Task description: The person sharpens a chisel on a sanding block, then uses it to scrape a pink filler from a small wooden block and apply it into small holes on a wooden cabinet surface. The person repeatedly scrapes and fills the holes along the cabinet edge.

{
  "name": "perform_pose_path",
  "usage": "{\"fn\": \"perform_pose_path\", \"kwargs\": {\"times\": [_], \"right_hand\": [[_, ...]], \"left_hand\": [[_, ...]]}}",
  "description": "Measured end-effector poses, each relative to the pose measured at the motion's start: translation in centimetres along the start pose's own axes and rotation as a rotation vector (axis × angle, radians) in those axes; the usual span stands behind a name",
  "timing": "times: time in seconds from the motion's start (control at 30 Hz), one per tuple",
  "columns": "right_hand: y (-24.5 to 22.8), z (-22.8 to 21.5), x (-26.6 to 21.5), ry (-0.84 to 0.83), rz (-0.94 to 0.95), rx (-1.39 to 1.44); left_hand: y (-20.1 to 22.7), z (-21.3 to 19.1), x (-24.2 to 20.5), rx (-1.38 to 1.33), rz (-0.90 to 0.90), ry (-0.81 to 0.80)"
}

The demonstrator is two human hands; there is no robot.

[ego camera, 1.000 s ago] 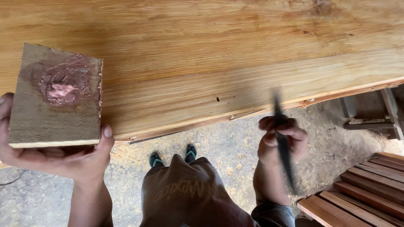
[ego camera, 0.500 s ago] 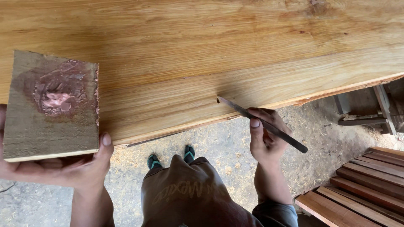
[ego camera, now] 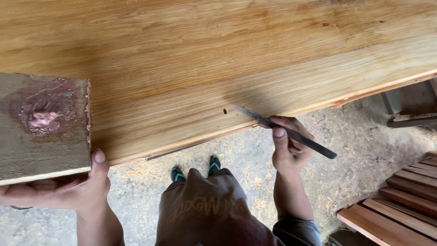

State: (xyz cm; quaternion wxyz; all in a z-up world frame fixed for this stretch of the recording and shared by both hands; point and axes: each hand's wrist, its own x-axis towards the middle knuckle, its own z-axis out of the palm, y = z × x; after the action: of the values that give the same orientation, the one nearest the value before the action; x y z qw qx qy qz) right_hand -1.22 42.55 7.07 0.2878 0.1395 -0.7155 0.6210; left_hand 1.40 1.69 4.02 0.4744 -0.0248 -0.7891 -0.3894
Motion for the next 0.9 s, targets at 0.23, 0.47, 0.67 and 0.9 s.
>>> {"fn": "perform_pose_path", "kwargs": {"times": [0.23, 0.47, 0.67, 0.9], "right_hand": [[-2.1, 1.3, 0.8, -0.018, 0.056, -0.108], [-1.1, 1.7, 1.6, -0.002, 0.098, 0.062], [-1.0, 1.2, 2.2, -0.004, 0.273, 0.142], [-1.3, 1.2, 3.1, -0.024, 0.335, 0.153]], "left_hand": [[1.4, 0.2, 1.2, 0.107, -0.026, -0.011], [0.7, 0.3, 1.1, 0.047, 0.026, -0.025], [1.0, -0.1, 1.4, 0.073, 0.005, -0.043], [1.8, 0.1, 2.0, 0.085, -0.032, -0.031]]}}
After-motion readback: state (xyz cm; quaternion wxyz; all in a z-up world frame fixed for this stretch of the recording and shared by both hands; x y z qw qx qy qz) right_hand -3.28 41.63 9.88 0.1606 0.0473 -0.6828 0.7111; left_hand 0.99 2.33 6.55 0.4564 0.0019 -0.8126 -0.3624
